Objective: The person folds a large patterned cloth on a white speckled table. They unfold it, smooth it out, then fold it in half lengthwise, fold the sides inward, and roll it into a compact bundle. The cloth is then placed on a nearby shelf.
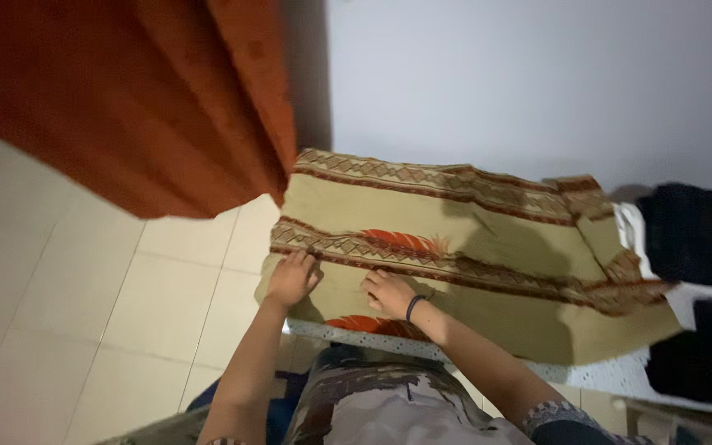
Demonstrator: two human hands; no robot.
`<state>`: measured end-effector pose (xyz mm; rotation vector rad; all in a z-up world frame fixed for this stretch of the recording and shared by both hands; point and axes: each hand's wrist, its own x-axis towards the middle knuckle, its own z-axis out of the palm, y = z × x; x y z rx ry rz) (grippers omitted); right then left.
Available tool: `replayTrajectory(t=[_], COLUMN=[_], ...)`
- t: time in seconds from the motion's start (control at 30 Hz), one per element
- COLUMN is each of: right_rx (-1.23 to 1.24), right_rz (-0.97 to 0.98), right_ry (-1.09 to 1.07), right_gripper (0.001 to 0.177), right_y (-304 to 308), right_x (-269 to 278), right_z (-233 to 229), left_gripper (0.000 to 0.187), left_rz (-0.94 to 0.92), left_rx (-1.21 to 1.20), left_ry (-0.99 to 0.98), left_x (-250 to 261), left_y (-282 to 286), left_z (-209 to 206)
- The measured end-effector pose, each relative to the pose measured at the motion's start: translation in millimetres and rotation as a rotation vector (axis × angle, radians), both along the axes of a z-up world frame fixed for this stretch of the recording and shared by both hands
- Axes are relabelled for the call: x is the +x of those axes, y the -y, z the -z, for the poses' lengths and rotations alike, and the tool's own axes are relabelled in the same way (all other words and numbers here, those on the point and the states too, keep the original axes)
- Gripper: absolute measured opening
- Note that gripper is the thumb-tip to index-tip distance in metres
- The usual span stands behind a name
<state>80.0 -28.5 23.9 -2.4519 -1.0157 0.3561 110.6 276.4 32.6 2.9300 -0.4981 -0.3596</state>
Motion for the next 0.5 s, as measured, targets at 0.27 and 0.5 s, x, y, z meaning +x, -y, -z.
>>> replayTrajectory(t=[0.27,0.5], right_rx=[-0.21,-0.006], right_rz=[0.345,0.569], right_ry=[-0.215,0.09], right_gripper=[0.026,0.033], right_y=[69,137], right_x=[-13,-26], right_z=[-17,24], left_gripper=[0.064,0.058], left_rz=[0.055,0.265], left_rx=[0.104,0.0], left_ry=[-0.018,-0.041], left_x=[46,74], left_y=[60,109], left_z=[-12,-19])
